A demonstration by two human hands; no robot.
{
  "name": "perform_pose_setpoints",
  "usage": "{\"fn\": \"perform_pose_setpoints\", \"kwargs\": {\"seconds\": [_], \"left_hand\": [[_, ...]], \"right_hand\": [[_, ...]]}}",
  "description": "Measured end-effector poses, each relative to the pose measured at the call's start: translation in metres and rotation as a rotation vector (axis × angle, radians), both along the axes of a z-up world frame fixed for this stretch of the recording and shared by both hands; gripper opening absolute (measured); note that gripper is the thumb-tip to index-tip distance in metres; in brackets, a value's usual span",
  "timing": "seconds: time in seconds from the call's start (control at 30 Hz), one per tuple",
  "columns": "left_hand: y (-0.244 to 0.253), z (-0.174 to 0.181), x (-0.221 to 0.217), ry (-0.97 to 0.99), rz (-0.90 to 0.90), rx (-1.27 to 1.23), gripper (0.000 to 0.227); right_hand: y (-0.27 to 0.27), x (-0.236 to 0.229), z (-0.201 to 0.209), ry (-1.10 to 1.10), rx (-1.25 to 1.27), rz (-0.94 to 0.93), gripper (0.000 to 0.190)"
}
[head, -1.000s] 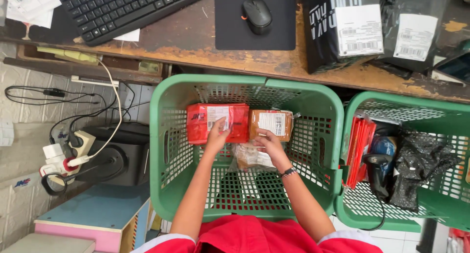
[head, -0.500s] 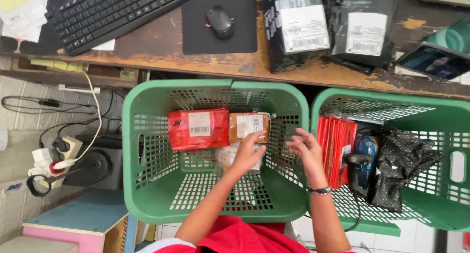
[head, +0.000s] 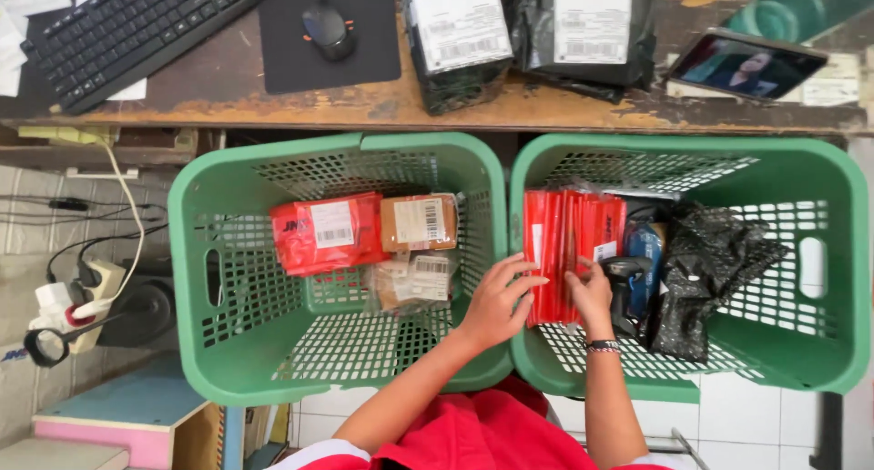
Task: The person repeatedly picks red and brown packages from a green basket, scans their barcodes with a handheld scanner, and places them back into the basket. The process is repeated for multiple packages throughout the clip.
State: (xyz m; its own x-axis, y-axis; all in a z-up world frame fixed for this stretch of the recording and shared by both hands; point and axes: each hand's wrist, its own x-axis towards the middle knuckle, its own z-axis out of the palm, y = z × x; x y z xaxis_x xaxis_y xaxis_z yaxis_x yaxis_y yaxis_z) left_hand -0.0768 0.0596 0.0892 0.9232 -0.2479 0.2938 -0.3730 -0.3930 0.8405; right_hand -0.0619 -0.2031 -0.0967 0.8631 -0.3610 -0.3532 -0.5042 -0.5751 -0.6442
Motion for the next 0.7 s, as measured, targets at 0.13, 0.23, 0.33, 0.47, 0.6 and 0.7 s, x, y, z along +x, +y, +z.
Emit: {"fn": "perform_pose_setpoints", "kwargs": {"seconds": [0.13,0.23,0.33,0.47,0.6,0.7], "left_hand": [[-0.028,-0.002,0.001,0.065,-0.056,-0.039,0.034],[-0.048,-0.009,0.006,0.115,-0.090,0.013,0.037],[-0.069,-0.022,0.011,0.073,-0.098,0.117,0.041],[-0.099,-0.046,0.019,0.140,-0.133,0.193,0.045],[-0.125,-0.087,0.030,0.170,-0.179,0.245,0.048],[-0.139,-0.121,0.039,0.373,-0.188,0.300,0.049]], "right_hand": [[-0.023,-0.016,-0.022,-0.035,-0.198,0.108,0.061],[-0.027,-0.010,-0.028,-0.083,-0.234,0.163,0.065],[-0.025,0.003,-0.033,-0.110,-0.255,0.135,0.069],[-0.021,0.017,-0.042,-0.070,-0.231,0.130,0.071],[-0.027,0.025,-0.048,-0.050,-0.311,0.211,0.047],[-0.033,0.019,-0.043,-0.014,-0.330,0.230,0.029]]}}
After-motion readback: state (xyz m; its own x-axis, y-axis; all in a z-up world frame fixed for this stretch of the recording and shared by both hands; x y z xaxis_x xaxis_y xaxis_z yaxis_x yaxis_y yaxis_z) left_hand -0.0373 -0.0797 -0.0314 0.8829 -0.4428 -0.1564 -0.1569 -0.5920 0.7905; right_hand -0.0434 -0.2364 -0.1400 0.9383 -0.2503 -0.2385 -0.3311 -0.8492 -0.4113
